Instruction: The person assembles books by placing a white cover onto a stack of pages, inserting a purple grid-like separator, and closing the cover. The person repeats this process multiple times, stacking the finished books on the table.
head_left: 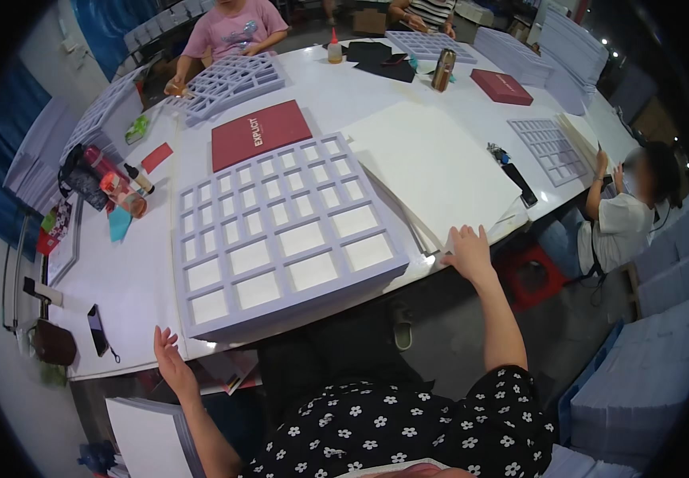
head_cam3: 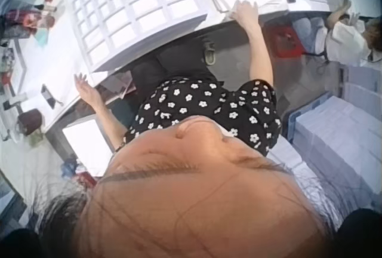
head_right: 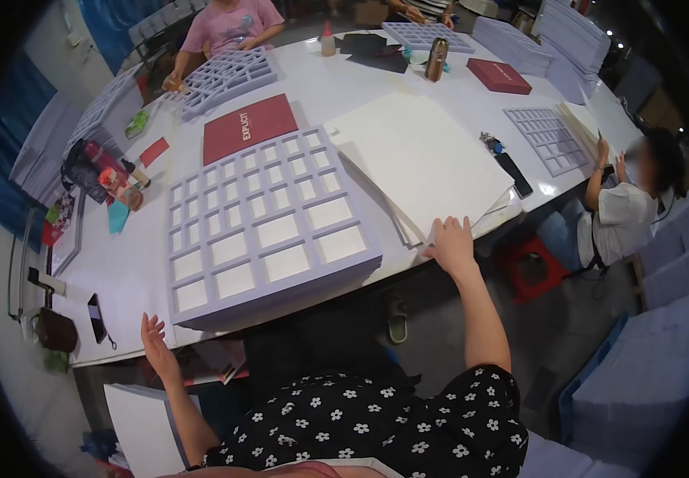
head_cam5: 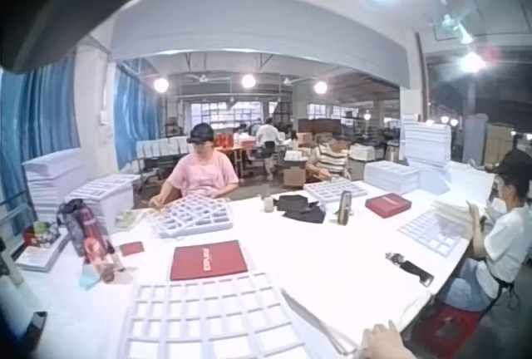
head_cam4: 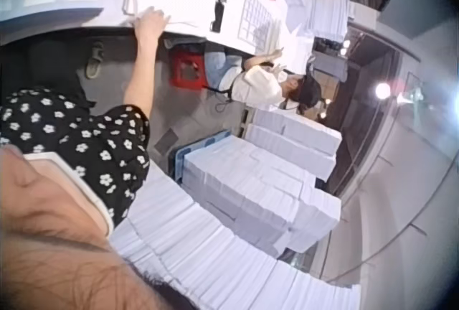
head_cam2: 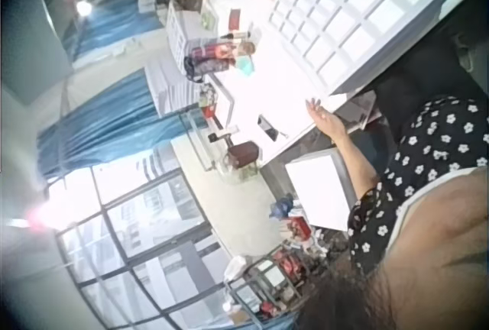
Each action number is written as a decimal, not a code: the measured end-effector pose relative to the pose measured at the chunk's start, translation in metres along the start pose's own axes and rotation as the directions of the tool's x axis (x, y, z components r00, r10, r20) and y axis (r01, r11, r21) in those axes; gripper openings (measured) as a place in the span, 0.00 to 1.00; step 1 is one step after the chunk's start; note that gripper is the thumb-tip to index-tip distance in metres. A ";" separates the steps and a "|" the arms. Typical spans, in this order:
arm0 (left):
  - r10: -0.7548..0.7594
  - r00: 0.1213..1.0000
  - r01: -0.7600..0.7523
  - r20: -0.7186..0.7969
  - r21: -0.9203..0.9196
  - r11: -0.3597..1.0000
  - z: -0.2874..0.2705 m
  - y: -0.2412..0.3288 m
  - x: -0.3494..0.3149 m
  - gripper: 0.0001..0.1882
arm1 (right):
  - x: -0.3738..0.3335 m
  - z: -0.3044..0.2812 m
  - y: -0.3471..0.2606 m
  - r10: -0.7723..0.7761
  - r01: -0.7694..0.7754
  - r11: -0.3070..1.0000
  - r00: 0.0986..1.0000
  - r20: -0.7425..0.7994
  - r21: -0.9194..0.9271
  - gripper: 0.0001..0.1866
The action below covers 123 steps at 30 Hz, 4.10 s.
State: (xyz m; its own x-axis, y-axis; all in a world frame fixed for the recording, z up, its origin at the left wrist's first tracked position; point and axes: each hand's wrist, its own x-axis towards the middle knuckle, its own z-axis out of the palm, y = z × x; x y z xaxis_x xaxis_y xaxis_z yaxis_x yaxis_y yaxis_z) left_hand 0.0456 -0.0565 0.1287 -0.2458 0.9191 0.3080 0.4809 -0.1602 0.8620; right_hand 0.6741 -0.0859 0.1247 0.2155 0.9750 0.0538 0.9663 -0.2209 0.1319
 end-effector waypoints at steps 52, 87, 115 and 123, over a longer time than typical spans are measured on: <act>-0.083 0.870 0.450 0.486 -0.714 0.536 -0.029 0.087 0.049 0.24 | 0.019 -0.115 -0.091 -0.328 -0.040 -0.218 0.944 -0.034 0.975 0.27; -0.150 0.911 0.341 0.385 -0.495 0.799 0.038 0.088 0.080 0.27 | 0.039 -0.049 -0.068 -0.205 0.200 0.499 0.973 -0.109 0.843 0.29; -0.117 0.915 0.292 0.385 -0.433 0.853 0.036 0.087 0.075 0.26 | -0.042 -0.072 -0.166 -0.448 0.547 0.800 0.818 -0.361 0.247 0.45; -0.041 0.943 0.121 0.329 -0.226 0.967 0.043 0.062 0.078 0.26 | -0.042 -0.068 -0.167 -0.433 0.540 0.814 0.809 -0.397 0.214 0.42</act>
State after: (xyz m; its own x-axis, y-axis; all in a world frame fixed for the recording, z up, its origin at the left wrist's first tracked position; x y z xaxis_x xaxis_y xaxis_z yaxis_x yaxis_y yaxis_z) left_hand 0.0923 0.0204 0.1890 0.0249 0.9922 0.1224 0.2453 -0.1248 0.9614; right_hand 0.4941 -0.0916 0.1677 -0.2997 0.8755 0.3790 0.9330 0.3519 -0.0751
